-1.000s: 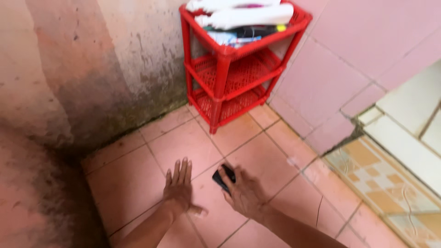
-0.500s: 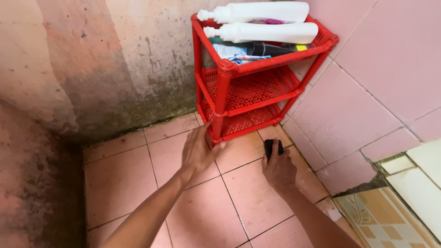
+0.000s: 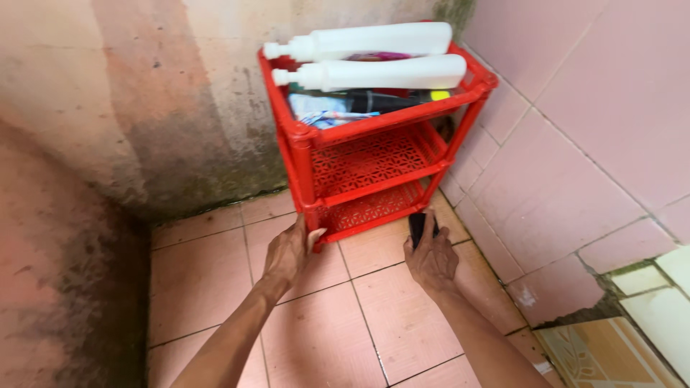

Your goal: The person scrubs the pink tiled bathroom floor with a black sponge, focusing on corners and edges. They scoop water from a bucket with a green mug and pour it onto the floor to rinse the area. The person moves a red plastic storage rack to clean underneath it before placing it back.

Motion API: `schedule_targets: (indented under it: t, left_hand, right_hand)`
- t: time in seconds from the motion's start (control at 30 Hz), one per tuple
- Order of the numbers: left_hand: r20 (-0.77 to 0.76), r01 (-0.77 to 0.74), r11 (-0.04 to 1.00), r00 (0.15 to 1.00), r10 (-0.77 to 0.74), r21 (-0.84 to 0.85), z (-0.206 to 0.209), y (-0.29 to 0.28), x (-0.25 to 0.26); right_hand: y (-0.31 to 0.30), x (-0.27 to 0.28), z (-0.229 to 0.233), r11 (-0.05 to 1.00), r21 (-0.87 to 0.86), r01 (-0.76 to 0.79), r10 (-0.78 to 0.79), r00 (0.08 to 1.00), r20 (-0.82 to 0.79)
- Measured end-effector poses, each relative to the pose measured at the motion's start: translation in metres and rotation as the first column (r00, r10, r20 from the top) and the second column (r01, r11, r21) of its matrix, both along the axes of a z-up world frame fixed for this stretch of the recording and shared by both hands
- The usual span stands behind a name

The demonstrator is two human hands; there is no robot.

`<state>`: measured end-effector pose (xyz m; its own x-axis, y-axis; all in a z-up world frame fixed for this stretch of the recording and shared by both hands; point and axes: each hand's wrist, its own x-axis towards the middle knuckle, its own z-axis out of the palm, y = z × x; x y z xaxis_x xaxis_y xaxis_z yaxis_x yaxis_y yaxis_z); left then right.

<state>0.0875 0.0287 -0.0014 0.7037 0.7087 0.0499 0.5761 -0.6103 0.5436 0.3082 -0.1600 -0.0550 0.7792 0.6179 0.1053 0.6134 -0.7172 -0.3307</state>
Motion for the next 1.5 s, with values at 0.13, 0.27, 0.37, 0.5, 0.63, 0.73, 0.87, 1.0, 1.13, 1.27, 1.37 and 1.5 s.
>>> schedule_targets:
  t: [0.13,0.27,0.37,0.5,0.63,0.73,0.87,1.0,1.13,1.27,1.37,1.5]
  left_hand:
    - [-0.082,-0.182,0.956,0.982,0.168,-0.23,0.011,0.005,-0.054]
    - [-0.179,-0.314,0.887,0.947,0.267,-0.338,0.008,0.027,-0.104]
    - [-0.005,-0.229,0.937,0.972,0.236,-0.266,0.002,0.039,-0.14]
    - [-0.08,-0.294,0.955,0.954,0.291,-0.035,0.019,0.041,-0.167]
    - [-0.067,-0.41,0.91,0.911,0.407,-0.051,0.031,0.041,-0.187]
    - [0.046,-0.422,0.899,0.902,0.429,-0.115,0.018,0.044,-0.207]
    - [-0.079,-0.62,0.769,0.784,0.616,-0.156,0.012,0.045,-0.223]
    - [0.335,-0.577,0.769,0.807,0.486,0.276,-0.008,0.011,-0.228]
    - [0.518,-0.55,0.695,0.804,0.292,0.463,-0.044,-0.047,-0.185]
    - [0.217,-0.264,0.908,0.955,0.2,0.325,-0.064,-0.096,-0.115]
    - [-0.088,-0.11,0.979,0.988,0.126,0.171,-0.06,-0.106,-0.07]
    - [-0.46,0.038,0.997,0.886,-0.062,-0.061,-0.034,-0.101,-0.022]
  right_hand:
    - [0.022,-0.03,0.014,0.985,-0.13,-0.114,0.1,0.989,-0.104]
    - [0.035,-0.076,0.019,0.967,-0.14,-0.212,0.198,0.974,-0.107]
    - [0.044,-0.1,0.019,0.933,-0.191,-0.306,0.29,0.951,-0.109]
    - [0.052,-0.121,0.002,0.909,-0.067,-0.412,0.416,0.907,0.062]
    - [0.052,-0.131,-0.003,0.867,0.032,-0.498,0.498,0.867,-0.006]
    - [0.045,-0.135,0.008,0.811,-0.008,-0.585,0.581,0.807,-0.107]
    - [0.036,-0.111,0.02,0.76,-0.162,-0.629,0.623,0.777,-0.094]
    - [0.04,-0.023,0.007,0.902,-0.125,-0.414,0.417,0.909,0.002]
    - [0.05,0.041,0.001,0.974,-0.193,-0.115,0.108,0.993,-0.043]
    - [0.074,0.013,-0.008,0.983,-0.039,-0.177,0.181,0.959,0.218]
    - [0.088,-0.036,-0.002,0.944,-0.093,-0.317,0.313,0.948,-0.049]
    - [0.072,-0.079,0.009,0.849,0.004,-0.529,0.525,0.844,0.115]
